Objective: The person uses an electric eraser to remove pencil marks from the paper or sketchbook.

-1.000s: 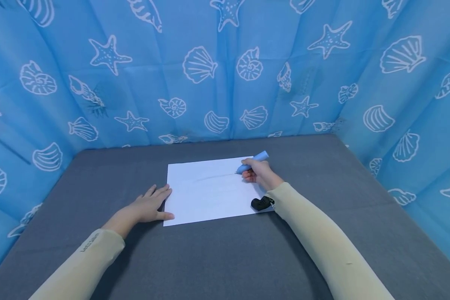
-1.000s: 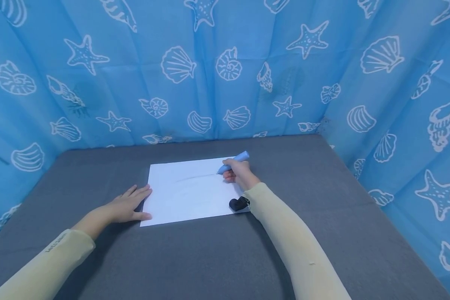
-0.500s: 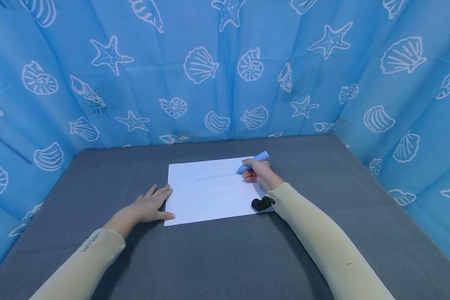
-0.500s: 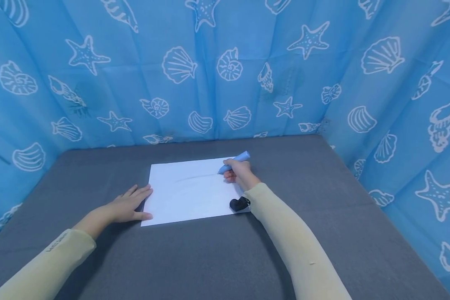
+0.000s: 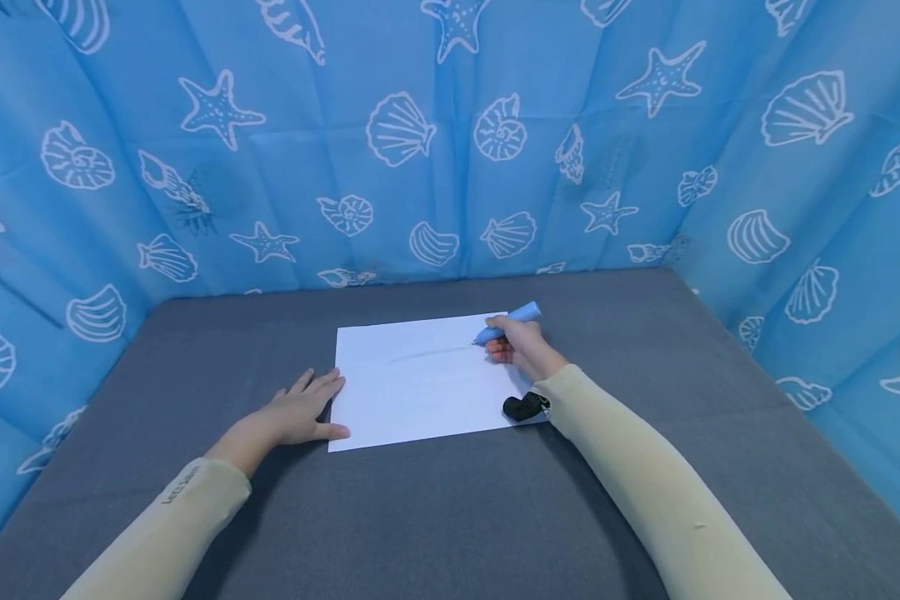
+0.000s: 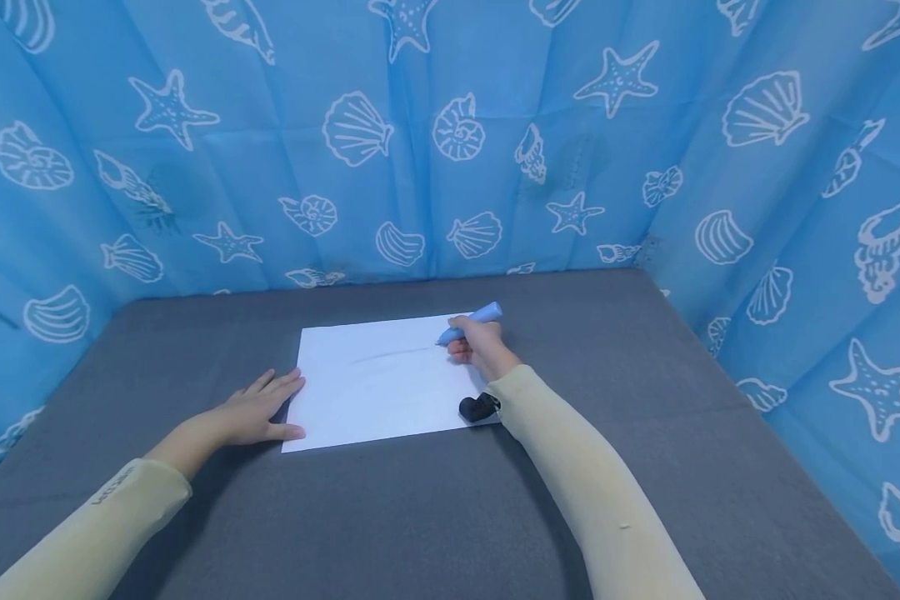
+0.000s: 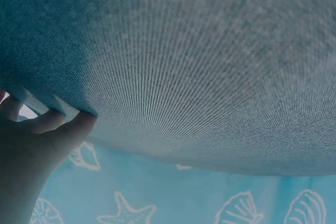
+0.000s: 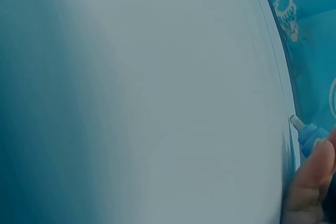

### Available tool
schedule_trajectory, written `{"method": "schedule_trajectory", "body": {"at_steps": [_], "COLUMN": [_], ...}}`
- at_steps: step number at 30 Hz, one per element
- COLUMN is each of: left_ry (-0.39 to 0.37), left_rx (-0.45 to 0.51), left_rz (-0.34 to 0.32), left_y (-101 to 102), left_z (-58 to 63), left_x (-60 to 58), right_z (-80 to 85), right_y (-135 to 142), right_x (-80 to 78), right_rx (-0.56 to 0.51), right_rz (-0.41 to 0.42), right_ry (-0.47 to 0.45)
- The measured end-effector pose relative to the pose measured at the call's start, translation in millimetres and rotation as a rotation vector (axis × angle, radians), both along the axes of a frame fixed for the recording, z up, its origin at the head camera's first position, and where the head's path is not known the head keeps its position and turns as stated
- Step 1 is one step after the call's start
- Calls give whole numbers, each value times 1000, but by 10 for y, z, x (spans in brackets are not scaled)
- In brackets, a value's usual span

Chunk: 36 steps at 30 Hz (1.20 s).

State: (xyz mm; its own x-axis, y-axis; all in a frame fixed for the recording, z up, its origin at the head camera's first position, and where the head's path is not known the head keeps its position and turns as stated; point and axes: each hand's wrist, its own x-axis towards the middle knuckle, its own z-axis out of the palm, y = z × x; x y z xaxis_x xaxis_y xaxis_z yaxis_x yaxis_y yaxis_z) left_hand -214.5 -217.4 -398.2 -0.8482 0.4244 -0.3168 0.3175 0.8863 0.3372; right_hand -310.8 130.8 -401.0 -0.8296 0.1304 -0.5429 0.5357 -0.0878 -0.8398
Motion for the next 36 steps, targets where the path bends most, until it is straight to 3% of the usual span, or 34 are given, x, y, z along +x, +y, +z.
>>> {"method": "schedule_trajectory", "body": {"at_steps": [4,9,14,36], "left_ry": [-7,-13,-6,9], "left_rx": [2,1,-1,0], "left_rz": [4,5,-3,-4], "left_y": [-2,0,5,12], "left_z": [-4,2,16,27], "left_x": [-3,-5,6,16], "right_z": [3,-1,2,-2], "right_y": [6,7,0,4], "right_x": [8,10,9,16], "right_rx": [5,15,11,-10], "right_rz": [-7,67,26,54], "right_ry": [7,16,17,19]}}
